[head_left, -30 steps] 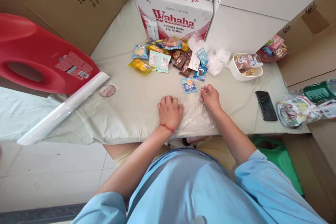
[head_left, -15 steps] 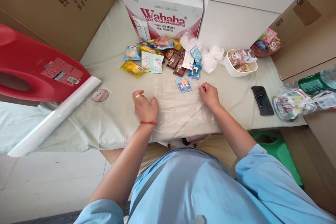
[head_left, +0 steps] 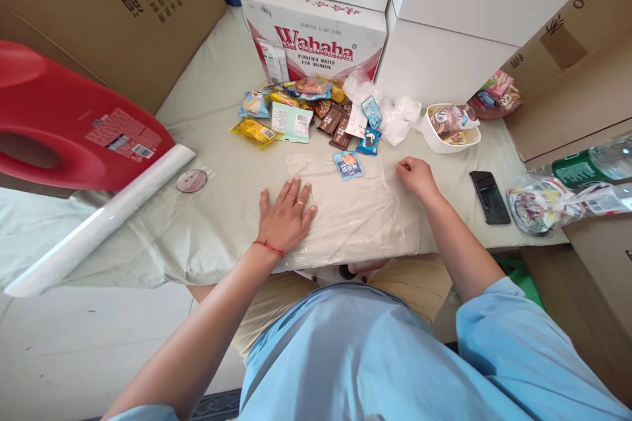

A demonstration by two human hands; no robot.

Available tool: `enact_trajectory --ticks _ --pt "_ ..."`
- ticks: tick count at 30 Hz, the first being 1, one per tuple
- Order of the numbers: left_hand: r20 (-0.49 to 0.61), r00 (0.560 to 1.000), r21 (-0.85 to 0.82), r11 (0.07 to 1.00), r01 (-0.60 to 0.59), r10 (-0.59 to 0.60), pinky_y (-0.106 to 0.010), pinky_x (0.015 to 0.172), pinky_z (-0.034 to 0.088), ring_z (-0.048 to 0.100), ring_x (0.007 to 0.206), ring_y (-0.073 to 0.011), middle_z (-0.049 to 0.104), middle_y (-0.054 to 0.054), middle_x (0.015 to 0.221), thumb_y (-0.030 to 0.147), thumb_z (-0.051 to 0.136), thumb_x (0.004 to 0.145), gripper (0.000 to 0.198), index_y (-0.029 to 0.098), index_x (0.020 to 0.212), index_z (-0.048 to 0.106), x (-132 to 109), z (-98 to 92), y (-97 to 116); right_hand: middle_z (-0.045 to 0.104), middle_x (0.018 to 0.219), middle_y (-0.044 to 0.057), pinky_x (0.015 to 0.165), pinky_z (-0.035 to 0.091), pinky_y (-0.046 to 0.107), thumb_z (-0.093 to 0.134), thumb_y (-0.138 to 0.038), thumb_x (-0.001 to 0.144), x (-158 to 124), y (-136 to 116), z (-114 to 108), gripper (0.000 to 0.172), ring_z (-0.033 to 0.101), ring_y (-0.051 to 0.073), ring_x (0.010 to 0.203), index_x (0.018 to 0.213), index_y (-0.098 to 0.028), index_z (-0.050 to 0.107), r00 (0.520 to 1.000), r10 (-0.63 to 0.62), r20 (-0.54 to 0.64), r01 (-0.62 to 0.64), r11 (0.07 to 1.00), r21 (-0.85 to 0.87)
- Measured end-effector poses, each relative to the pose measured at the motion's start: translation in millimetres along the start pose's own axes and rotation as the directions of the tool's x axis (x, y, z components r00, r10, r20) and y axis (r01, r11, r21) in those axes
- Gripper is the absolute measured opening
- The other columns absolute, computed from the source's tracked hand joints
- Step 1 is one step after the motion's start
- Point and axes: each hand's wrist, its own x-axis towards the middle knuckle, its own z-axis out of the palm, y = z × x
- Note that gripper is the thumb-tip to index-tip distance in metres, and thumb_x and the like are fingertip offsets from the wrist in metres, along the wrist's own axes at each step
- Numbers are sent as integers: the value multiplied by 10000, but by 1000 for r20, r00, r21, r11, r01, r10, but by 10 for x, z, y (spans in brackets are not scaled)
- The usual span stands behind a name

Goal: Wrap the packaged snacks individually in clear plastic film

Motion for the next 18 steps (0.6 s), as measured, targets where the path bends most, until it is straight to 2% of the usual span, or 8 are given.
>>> enact_trajectory --ticks 3,6,9,12,14,15,18 --pt "-4 1000 16 1000 -15 15 -741 1242 34 327 1584 -344 301 -162 1722 457 353 1051 614 242 1625 395 -91 14 15 737 825 64 744 446 307 585 -268 883 188 -274 -23 189 626 197 759 886 -170 747 989 -136 -62 128 985 -120" --pt "-6 1000 20 1000 -16 16 -735 1247 29 331 1583 -343 300 -156 1722 461 366 1051 612 260 1628 389 -158 32 37 768 946 90 812 470 320 594 -247 909 338 -702 124 197 671 232 889 944 -183 777 974 -227 31 228 947 -228" --pt "-11 1000 4 1000 -17 17 -739 1248 45 344 1577 -353 316 -158 1714 458 384 1047 614 254 1626 398 -185 40 41 765 1062 161 847 493 357 617 -358 947 395 -1083 367 259 685 298 1012 998 -168 785 970 -171 173 226 897 -379" --pt "-23 1000 3 1000 -17 17 -743 1250 56 349 1575 -358 325 -157 1711 459 382 1048 620 240 1627 399 -187 44 35 733 1195 226 867 515 391 698 -477 904 380 -1272 589 413 683 349 1091 1136 -138 749 958 -131 256 239 858 -454" --pt "-23 1000 25 1000 -18 18 -732 1259 55 341 1580 -345 316 -149 1715 465 359 1057 620 231 1630 392 -189 44 34 732 1210 212 864 523 372 786 -466 832 368 -1292 681 482 690 336 1093 1180 -139 719 956 -113 272 225 875 -428" --pt "-20 1000 38 999 -19 19 -724 1265 55 334 1585 -336 309 -144 1719 469 346 1062 620 230 1632 388 -192 44 35 746 1163 190 850 525 352 814 -436 806 370 -1283 704 457 699 317 1064 1143 -141 721 955 -94 282 204 897 -393" --pt "-8 1000 64 998 -17 18 -705 1276 64 322 1591 -322 296 -131 1724 479 328 1068 618 242 1637 379 -207 40 44 757 927 102 758 515 291 800 -312 802 427 -1227 672 216 711 240 896 918 -153 713 943 -68 325 123 981 -150"
